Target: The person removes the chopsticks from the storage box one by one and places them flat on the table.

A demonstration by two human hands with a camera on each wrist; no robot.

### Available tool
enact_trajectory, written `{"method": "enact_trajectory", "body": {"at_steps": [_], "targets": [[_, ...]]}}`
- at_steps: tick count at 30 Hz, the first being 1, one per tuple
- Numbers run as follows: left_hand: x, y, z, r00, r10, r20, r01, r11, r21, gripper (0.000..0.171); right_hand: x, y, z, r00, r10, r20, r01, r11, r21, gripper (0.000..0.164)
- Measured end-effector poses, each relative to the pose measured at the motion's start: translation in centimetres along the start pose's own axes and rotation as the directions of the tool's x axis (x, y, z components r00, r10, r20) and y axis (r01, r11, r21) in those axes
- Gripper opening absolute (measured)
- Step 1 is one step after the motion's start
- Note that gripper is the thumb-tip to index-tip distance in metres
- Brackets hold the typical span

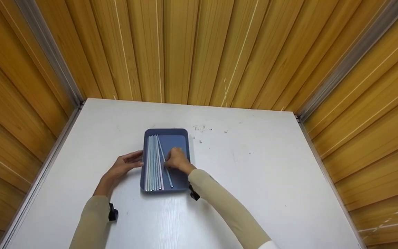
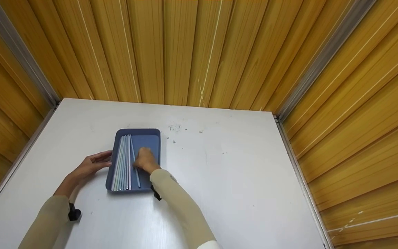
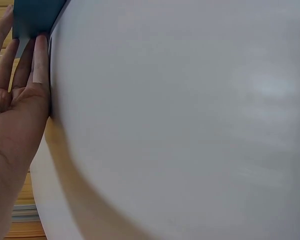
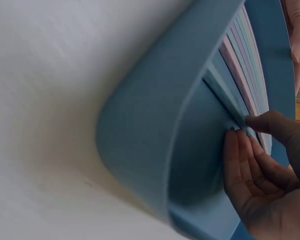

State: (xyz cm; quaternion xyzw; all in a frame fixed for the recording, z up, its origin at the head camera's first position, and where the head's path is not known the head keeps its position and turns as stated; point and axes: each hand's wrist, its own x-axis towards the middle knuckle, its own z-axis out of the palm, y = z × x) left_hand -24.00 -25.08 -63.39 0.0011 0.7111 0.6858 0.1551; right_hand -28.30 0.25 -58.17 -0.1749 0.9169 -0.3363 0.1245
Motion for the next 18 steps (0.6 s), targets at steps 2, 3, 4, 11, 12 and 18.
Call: {"method": "enact_trajectory", "body": {"at_steps": [2,3,4,11,12,18], "targets": [[-0.04,0.03,-0.03,1.0,-0.005,0.001,0.005,1.0,-0.002,0.073,-0.15,-0.27,0.11,1.0,0.008,-0.019,-0.008,1.0,-0.012,0.007],[-0.02,0.0,-0.08,1.0,-0.008,0.0,0.008,1.0,-0.005,0.073,-0.18,-0.4,0.19,0.999,0.016,-0.028,-0.017,1.0,-0.022,0.007],[-0.01,-0.02,-0.1,1.0,-0.008,-0.001,0.008,1.0,-0.01,0.073,-0.25,-0.51,0.23,0.999,0.018,-0.04,-0.02,0.999,-0.036,0.006],[0.03,0.01,-0.09,1.0,0.006,0.004,-0.006,1.0,-0.007,0.072,-0.35,-0.61,0.47,0.992,-0.001,-0.125,-0.009,0.997,-0.076,0.009],[0.02,0.03,-0.08,1.0,0.007,0.002,-0.007,1.0,-0.009,0.071,-0.34,-0.54,0.43,0.992,0.001,-0.13,-0.01,0.998,-0.069,0.009],[-0.18,0.11,-0.1,1.0,0.004,-0.004,-0.004,1.0,-0.007,0.07,-0.47,0.16,-0.42,0.993,0.013,-0.121,-0.021,0.998,-0.065,0.005]]}}
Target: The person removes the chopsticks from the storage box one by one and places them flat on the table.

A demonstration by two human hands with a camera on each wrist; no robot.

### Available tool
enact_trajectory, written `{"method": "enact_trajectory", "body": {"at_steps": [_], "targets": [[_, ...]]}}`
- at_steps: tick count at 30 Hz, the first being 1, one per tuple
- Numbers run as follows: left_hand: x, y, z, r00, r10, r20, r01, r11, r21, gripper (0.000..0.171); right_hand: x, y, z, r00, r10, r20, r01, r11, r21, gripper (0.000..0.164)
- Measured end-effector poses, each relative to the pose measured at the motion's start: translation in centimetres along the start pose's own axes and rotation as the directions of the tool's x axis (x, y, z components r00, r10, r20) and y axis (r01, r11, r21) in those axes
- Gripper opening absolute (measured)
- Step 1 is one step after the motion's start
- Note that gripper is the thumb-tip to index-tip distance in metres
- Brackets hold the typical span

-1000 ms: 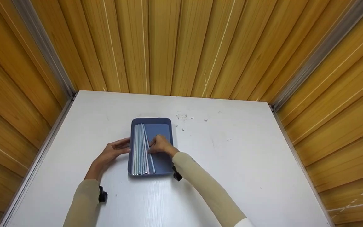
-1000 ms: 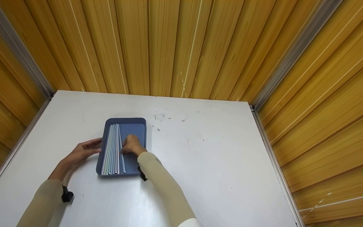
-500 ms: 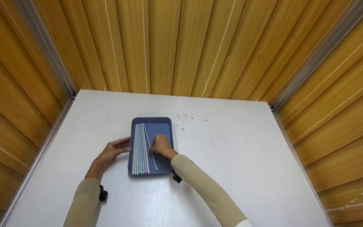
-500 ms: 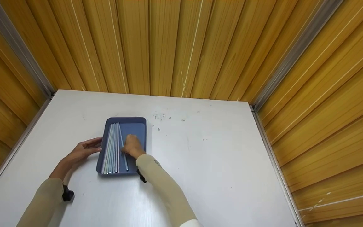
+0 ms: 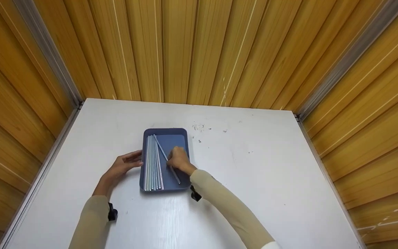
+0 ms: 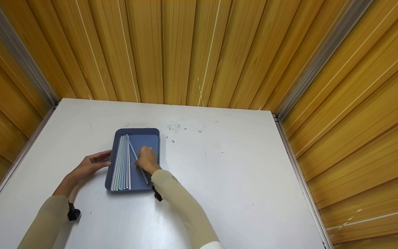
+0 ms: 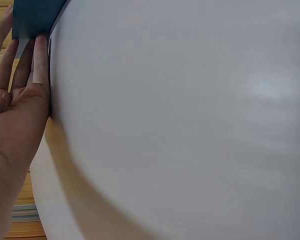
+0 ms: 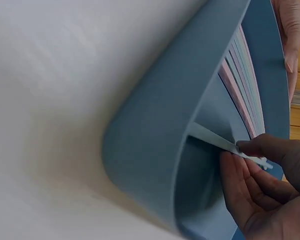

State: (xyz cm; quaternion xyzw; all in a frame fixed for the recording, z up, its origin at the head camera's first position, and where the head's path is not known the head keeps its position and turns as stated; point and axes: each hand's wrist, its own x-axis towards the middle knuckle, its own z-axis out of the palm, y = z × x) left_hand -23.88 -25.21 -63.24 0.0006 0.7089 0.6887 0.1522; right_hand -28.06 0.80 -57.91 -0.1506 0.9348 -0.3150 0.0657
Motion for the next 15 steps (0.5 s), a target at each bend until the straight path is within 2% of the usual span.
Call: {"method": "enact_trajectory", "body": {"at_steps": [3,8,10,15], "targets": [[0.0,0.1,0.0,1.0,-0.005,0.007,0.005,1.0,-0.008,0.07,-0.1,0.4,-0.6,1.0,-0.018,0.017,0.017,0.998,0.059,0.01],[0.0,0.1,0.0,1.0,-0.006,0.002,0.006,1.0,-0.006,0.072,-0.3,0.9,-1.3,0.994,-0.101,0.033,0.093,0.979,0.182,0.01],[0.0,0.0,0.0,1.0,-0.006,0.0,0.006,1.0,-0.005,0.073,-0.5,1.1,-1.4,0.994,-0.106,0.037,0.095,0.968,0.231,0.011],[0.1,-0.1,0.1,1.0,0.003,0.001,-0.003,0.999,-0.033,0.07,-0.9,1.6,-1.8,0.997,-0.053,0.056,0.03,0.938,0.346,0.013]]}}
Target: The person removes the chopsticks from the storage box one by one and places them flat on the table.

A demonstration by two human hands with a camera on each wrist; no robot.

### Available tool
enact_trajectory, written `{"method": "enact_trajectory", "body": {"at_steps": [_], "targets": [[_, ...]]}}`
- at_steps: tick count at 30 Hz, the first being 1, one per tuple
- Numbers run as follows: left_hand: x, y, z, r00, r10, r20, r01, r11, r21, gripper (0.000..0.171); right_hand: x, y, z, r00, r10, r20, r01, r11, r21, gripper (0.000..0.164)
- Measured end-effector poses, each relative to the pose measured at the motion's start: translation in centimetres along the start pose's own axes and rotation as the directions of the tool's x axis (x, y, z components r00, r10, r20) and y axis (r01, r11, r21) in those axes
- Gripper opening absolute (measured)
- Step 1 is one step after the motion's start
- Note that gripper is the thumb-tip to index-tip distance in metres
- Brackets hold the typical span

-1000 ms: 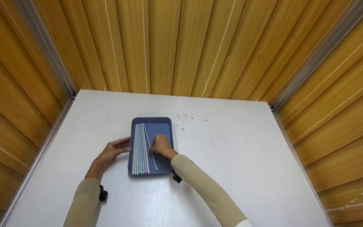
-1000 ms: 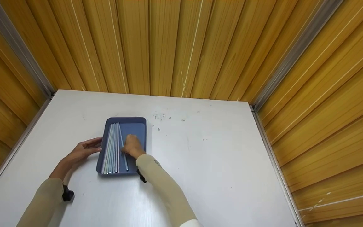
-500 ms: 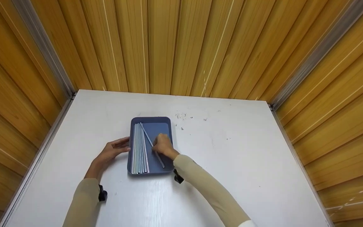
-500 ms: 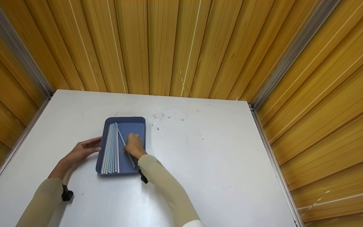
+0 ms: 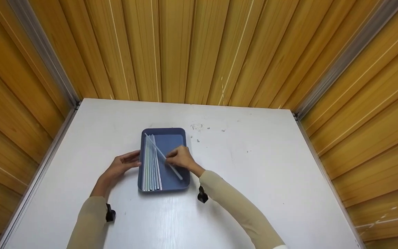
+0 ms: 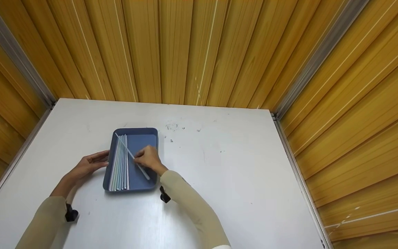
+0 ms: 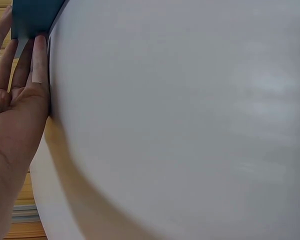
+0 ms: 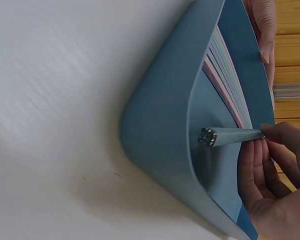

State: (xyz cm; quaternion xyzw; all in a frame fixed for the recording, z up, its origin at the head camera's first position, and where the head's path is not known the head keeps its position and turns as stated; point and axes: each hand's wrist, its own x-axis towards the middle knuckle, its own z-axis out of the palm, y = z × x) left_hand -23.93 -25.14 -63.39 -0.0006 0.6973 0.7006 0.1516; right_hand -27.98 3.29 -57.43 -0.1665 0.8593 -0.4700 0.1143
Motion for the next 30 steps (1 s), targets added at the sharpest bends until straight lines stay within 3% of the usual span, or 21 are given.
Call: {"method": "enact_trajectory", "body": {"at_steps": [15,30], "targets": [[0.0,-0.1,0.0,1.0,0.003,-0.004,-0.003,1.0,0.017,0.073,-1.5,0.5,-2.7,0.994,-0.065,-0.082,0.063,0.997,-0.034,0.014],[0.0,-0.1,0.0,1.0,0.012,0.006,-0.012,0.999,0.044,0.074,-2.9,2.1,-6.1,0.99,0.04,-0.135,-0.011,0.977,0.212,0.019]]}}
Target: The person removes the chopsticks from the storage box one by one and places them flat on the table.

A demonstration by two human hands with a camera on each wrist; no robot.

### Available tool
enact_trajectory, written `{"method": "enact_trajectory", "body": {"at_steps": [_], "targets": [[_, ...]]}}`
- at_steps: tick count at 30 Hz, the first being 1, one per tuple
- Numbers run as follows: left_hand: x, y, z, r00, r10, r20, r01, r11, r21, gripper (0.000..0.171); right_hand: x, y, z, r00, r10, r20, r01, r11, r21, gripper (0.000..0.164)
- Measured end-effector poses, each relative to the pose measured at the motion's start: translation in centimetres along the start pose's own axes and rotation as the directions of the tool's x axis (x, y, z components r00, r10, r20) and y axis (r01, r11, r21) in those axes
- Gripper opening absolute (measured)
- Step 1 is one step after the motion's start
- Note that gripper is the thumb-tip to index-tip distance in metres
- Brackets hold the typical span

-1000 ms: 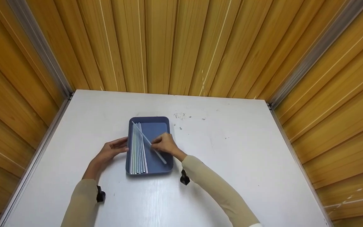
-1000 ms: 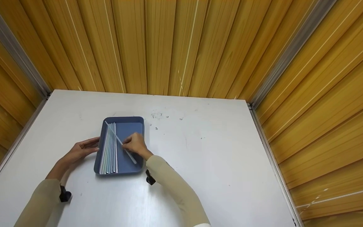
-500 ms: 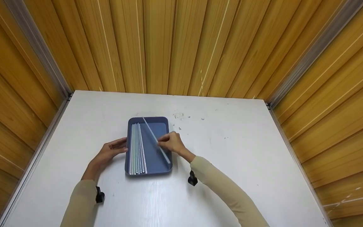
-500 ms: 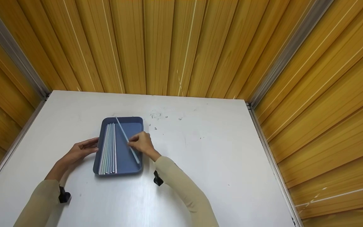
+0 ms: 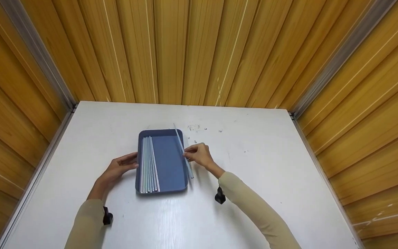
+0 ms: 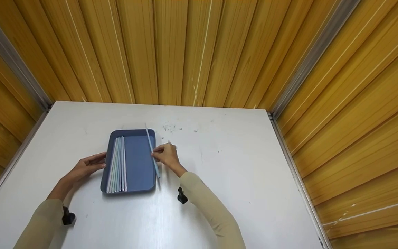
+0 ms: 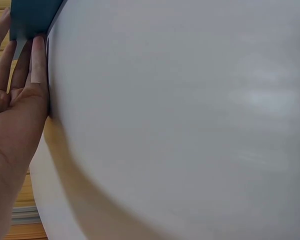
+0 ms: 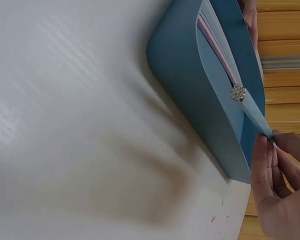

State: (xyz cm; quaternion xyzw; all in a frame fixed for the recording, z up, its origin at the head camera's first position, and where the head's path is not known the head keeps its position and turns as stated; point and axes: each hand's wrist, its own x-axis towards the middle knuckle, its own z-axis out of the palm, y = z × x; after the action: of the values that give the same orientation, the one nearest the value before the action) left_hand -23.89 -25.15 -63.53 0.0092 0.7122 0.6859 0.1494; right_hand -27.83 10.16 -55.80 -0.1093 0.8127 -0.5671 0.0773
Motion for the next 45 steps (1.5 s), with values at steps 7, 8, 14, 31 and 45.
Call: {"method": "enact_trajectory", "body": {"at_steps": [7,8,14,31,45], "targets": [[-0.1,0.1,-0.1,1.0,0.003,-0.008,-0.003,1.0,0.003,0.073,0.0,0.9,-1.6,0.996,0.063,-0.059,-0.062,0.998,0.019,0.017],[-0.1,0.2,0.0,1.0,-0.003,-0.013,0.003,1.0,-0.005,0.073,-0.1,0.9,-1.9,0.995,0.074,-0.068,-0.073,0.997,0.022,0.017],[0.0,0.0,-0.1,1.0,-0.012,-0.01,0.012,1.0,-0.005,0.073,-0.4,1.7,-3.2,0.987,0.106,-0.123,-0.105,0.994,0.014,0.016],[-0.1,0.2,-0.2,1.0,-0.016,0.006,0.015,0.999,0.035,0.072,-2.0,4.5,-4.4,0.966,0.15,-0.211,-0.16,0.987,-0.031,0.012],[-0.3,0.1,-0.3,1.0,-0.03,0.006,0.029,0.997,0.066,0.075,-2.7,6.8,-4.1,0.966,0.182,-0.184,-0.189,0.982,-0.022,0.014]]}}
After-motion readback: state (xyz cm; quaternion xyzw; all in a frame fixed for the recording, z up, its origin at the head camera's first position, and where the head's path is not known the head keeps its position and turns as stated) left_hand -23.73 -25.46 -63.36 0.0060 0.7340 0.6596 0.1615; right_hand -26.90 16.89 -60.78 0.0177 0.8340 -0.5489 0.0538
